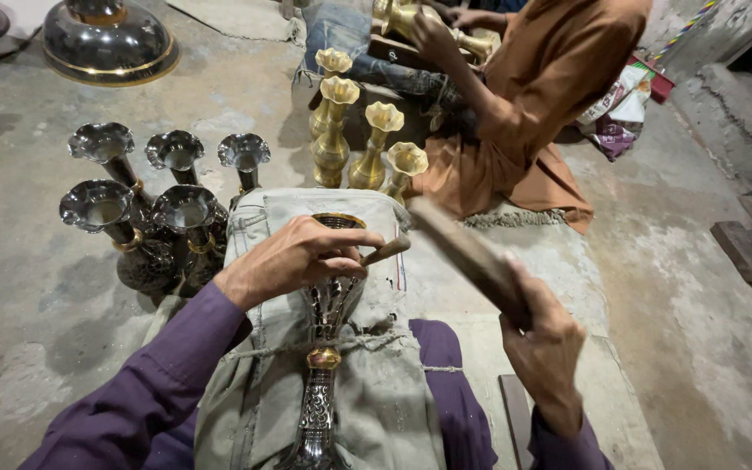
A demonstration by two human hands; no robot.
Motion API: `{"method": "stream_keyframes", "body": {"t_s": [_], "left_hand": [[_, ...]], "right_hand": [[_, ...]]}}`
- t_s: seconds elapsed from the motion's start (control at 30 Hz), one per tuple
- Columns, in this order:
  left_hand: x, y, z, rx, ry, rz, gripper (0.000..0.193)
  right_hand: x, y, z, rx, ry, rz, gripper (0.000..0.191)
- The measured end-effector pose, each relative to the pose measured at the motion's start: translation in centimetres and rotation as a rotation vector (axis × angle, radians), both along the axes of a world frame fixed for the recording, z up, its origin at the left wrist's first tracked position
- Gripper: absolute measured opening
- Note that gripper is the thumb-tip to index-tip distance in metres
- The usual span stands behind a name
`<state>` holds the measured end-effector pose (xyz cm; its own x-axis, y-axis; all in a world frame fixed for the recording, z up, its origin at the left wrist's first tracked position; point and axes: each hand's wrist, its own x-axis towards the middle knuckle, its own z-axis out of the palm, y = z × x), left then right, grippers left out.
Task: The person sits on the floor holding a punch against the surface of an ornate metal vase and strikes the punch with a wooden mallet, working pattern details into the vase body. The person repositions the punch repeatedly around the vase's fluted upper section while another worker shapes brass items in the background.
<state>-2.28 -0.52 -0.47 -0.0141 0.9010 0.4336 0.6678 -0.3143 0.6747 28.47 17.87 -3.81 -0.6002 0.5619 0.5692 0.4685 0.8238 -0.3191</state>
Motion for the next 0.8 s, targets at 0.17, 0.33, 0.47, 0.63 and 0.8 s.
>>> {"method": "stream_keyframes", "body": {"t_s": [0.17,0.33,0.47,0.63,0.8], "left_hand": [[0.0,0.0,0.0,-0.039,0.011,0.04,0.046],[-0.2,0.3,0.0,-0.001,0.021,0.044,0.048],[-0.4,0.4,-0.1,-0.021,0.01,0.023,0.047],[-0.4,0.3,-0.1,-0.049,-0.047,-0.003,0.046],[-0.4,0.1,0.0,-0.051,-0.022,0.03,0.045]], "right_hand": [[-0.1,-0.3,0.1,-0.352,0.019,0.12,0.068],[-0.6,-0.1,0.9,-0.236,-0.152,0.08,0.075],[-0.7,-0.5,0.8,-0.185,-0.269,0.207,0.076],[-0.7,-0.1,0.7,-0.181,-0.277,0.098,0.073],[-0.7,0.8,1.7,-0.177,0.113,0.161,0.057]]}}
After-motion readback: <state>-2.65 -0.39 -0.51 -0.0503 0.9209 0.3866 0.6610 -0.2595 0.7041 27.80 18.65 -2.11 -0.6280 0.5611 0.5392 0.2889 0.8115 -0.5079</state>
